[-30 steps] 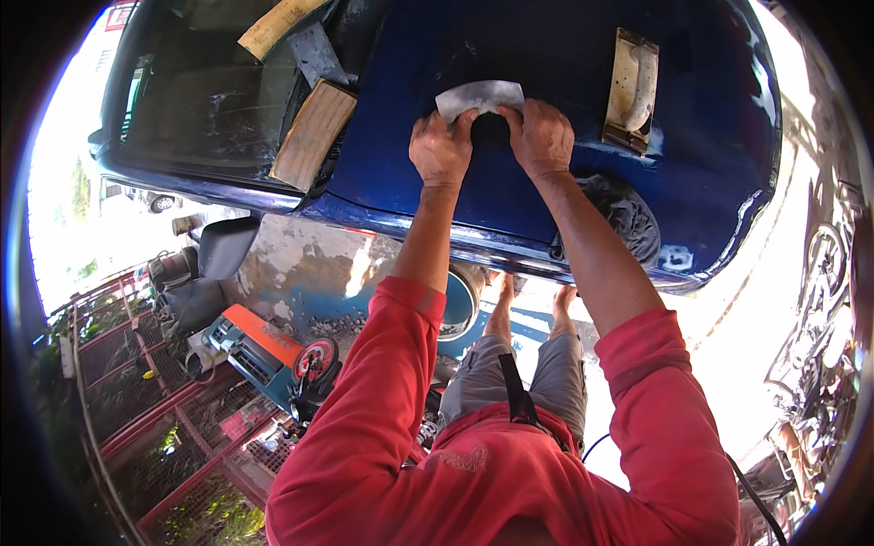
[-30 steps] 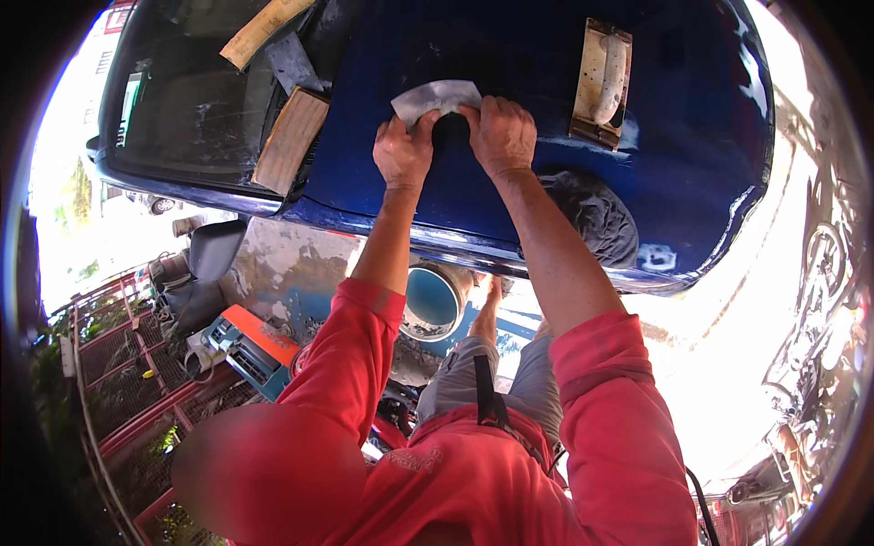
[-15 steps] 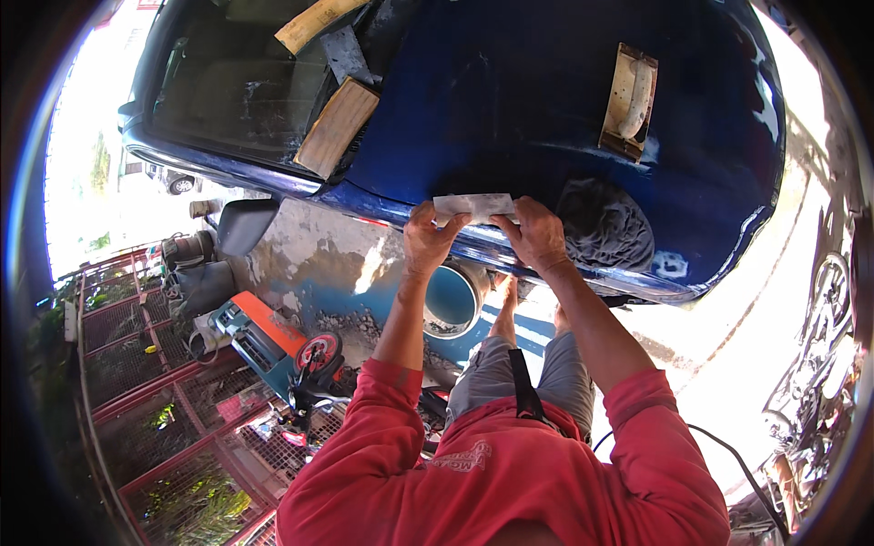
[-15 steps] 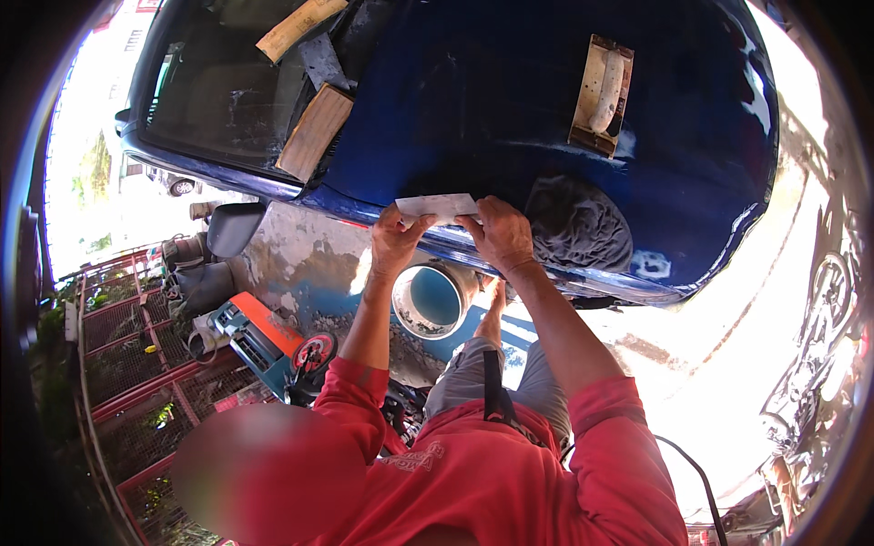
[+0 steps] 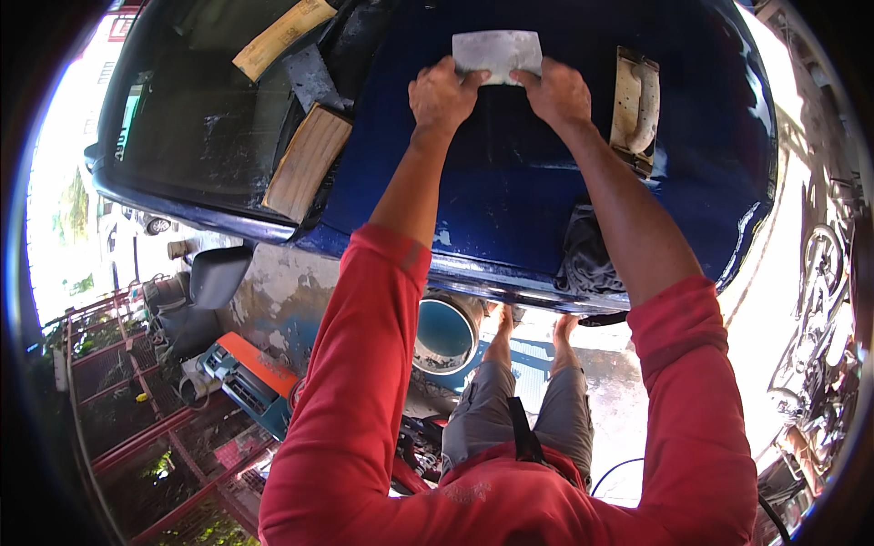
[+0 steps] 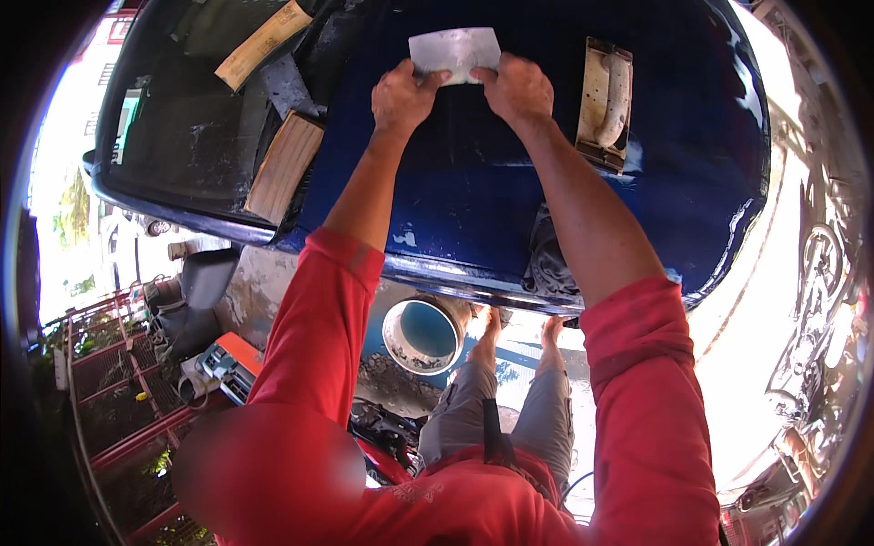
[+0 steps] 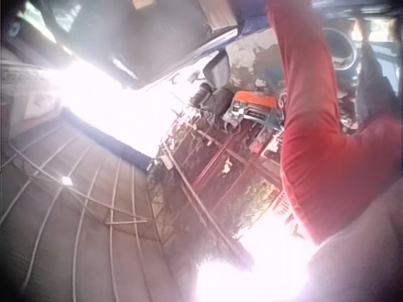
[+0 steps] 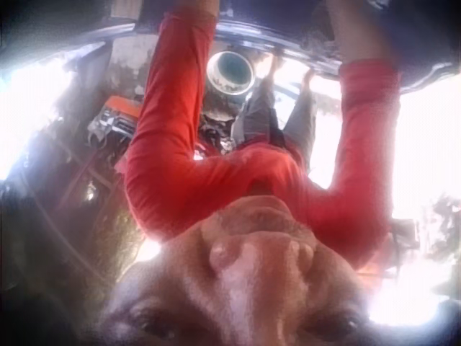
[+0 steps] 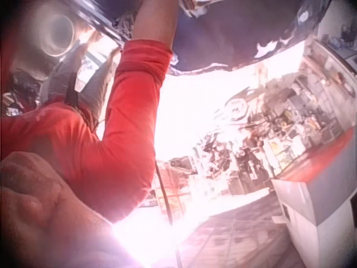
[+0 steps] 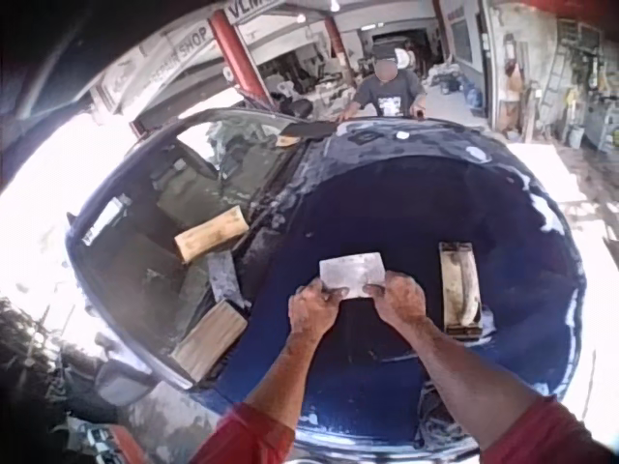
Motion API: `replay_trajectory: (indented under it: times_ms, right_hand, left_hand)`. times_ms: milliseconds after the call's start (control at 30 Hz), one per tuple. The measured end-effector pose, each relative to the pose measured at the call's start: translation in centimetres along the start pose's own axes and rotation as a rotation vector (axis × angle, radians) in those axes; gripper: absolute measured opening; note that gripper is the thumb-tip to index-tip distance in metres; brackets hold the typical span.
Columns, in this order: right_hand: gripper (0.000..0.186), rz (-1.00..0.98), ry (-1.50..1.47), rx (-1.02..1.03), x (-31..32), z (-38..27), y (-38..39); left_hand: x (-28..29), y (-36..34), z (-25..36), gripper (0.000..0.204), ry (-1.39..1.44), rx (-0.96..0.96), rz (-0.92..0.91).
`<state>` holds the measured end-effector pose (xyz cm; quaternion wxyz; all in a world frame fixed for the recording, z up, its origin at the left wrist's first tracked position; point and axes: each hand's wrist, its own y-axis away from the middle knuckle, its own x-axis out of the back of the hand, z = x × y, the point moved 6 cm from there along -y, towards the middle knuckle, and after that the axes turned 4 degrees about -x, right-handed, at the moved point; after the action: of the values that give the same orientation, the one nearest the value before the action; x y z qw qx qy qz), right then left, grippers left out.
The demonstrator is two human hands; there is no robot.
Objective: The person sands the hood of a blue car using a sanding block and sandpaper, repeatedly dipping the sandpaper into a bucket of water and wiping the surface with a cloth. The person works on multiple areas of the hood, switching between sanding and wiping.
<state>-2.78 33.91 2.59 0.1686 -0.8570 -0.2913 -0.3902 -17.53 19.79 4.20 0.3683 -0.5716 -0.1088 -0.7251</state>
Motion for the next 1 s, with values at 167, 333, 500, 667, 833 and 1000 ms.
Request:
replay_trajectory:
  times_ms: [167, 333, 500, 667, 833, 1000]
  right_hand:
    - [0.055, 0.126, 0.087, -0.152, -0.7, -0.3, -7.9]
    - [0.048, 0.038, 0.031, -0.269, -1.7, -0.2, -7.5]
    - [0.052, 0.160, 0.103, -0.074, -1.8, -1.1, -3.0]
    - [0.060, 0.197, 0.112, -0.056, -2.3, -0.6, -1.5]
    - [0.057, 0.238, 0.097, -0.004, -2.4, -0.3, 1.1]
    - [0.055, 0.224, 0.072, -0.010, -2.2, -0.3, 5.1]
  left_hand:
    - [-2.5, -8.3, -0.2, 0.054, -0.014, 0.018, 0.098]
    - [-3.6, -8.3, -1.1, 0.039, 0.036, 0.003, 0.066]
    - [-2.7, -3.8, -1.5, 0.045, 0.031, -0.037, 0.166]
    - [-2.3, -0.8, -1.4, 0.046, 0.104, -0.006, 0.221]
    - [-2.0, 2.0, -1.1, 0.042, 0.096, 0.039, 0.226]
    - [-0.8, 6.0, -0.4, 0.039, 0.096, 0.018, 0.309]
